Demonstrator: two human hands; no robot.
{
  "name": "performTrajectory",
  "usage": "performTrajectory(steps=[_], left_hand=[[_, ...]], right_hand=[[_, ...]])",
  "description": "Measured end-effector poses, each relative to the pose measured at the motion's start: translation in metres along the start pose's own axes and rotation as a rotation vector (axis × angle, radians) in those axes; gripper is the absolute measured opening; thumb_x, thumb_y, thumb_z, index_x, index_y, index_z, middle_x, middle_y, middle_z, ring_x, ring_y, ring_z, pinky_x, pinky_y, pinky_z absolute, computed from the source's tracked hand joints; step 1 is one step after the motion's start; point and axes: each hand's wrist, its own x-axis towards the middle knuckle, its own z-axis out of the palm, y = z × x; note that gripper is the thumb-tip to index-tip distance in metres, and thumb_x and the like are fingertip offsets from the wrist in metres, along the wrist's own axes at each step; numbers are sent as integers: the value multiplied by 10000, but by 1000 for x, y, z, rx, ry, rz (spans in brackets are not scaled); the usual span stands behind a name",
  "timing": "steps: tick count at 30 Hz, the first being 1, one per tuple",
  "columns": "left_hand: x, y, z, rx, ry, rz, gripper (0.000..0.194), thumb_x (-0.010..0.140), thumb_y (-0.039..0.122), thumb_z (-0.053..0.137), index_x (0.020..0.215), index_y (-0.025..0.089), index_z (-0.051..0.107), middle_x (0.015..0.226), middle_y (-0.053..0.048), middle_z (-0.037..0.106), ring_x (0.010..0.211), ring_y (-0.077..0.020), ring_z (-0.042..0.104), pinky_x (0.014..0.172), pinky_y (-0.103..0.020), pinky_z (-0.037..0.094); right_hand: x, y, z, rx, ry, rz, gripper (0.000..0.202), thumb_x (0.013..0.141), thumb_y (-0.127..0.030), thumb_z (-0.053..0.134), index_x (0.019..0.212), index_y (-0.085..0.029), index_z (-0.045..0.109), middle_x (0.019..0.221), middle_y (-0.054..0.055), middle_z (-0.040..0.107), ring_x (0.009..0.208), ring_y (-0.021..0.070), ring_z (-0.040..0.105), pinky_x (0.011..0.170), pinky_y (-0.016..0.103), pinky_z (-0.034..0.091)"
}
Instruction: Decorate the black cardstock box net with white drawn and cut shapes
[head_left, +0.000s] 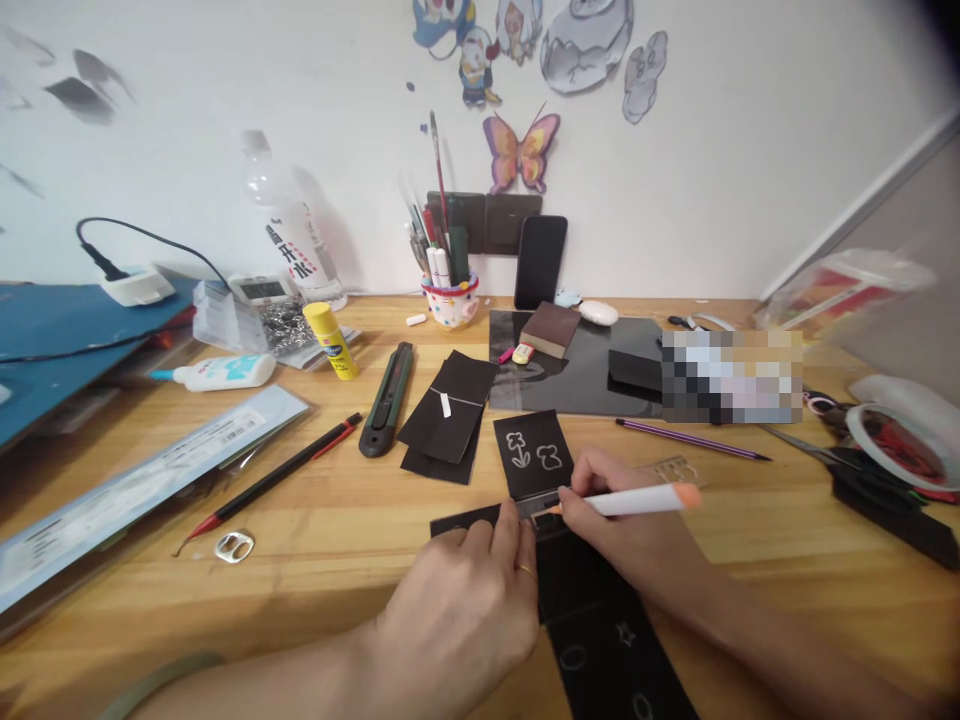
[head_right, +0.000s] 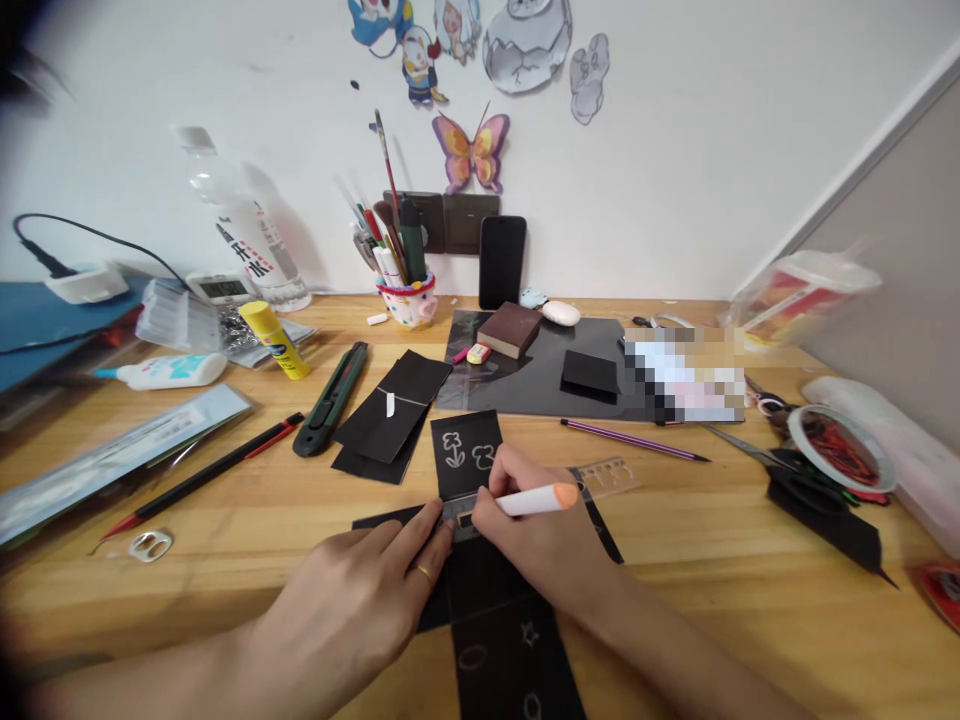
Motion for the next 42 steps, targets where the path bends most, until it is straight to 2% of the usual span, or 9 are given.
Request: performTrajectory(steps=[6,13,20,24,30,37,39,42], left_hand=[[0,0,1,13,8,-3,321,774,53,387,1035,20,572,946,-191,655,560,-179,595,391,-257,455],[1,3,5,29,63,-17,267,865,174,419,998,18,590,945,-209,651,537,-177,584,356,-252,416],[0,4,5,26,84,-21,230,847,154,440,950,24,600,903,-198,656,528,-187,585,341,-257,412],[0,5,5,42,78,-17,248,851,141,425,987,6,584,906,-206,653,540,-186,588,350,-255,417],[0,5,5,49,62,0,245,847,125,420,973,3,591,936,-228,644,552,-188,594,359,-256,421],[-1,4,6,53,63,19,258,835,97,406,1009,-1,569,923,-206,649,530,-190,585,332,-266,416],[-1,4,6,55,66,21,270,835,96,406,1031,-14,555,932,-211,649,539,-197,593,332,-271,422],[-1,3,6,71,69,26,276,849,113,401,1038,-19,551,956,-227,644,539,-190,601,344,-265,430]], right_hand=[[3,-5,-3,-41,-25,-9,209,743,-177,493,596,-222,351,512,-75,359,469,96,337,427,222,264],[6,-9,-6,-73,-71,-10,201,743,-178,480,599,-222,347,512,-73,373,469,96,354,431,222,278],[8,-13,-7,-111,-99,-1,197,688,-135,486,583,-222,343,489,-71,390,460,96,349,419,225,265],[11,-16,-8,-113,-110,-1,193,666,-115,486,577,-222,352,482,-68,387,449,96,343,412,234,253],[15,-15,-10,-101,-145,-1,182,669,-116,483,573,-216,366,486,-72,385,459,97,363,426,231,260],[15,-13,-1,26,-236,-17,192,707,-132,493,599,-214,358,517,-75,396,492,92,359,436,219,266],[17,-13,-3,82,-218,-14,184,722,-142,505,608,-213,379,536,-72,435,509,93,393,460,219,294],[21,-10,-16,172,-83,10,184,749,-168,520,613,-214,405,552,-68,473,523,97,439,480,224,312]])
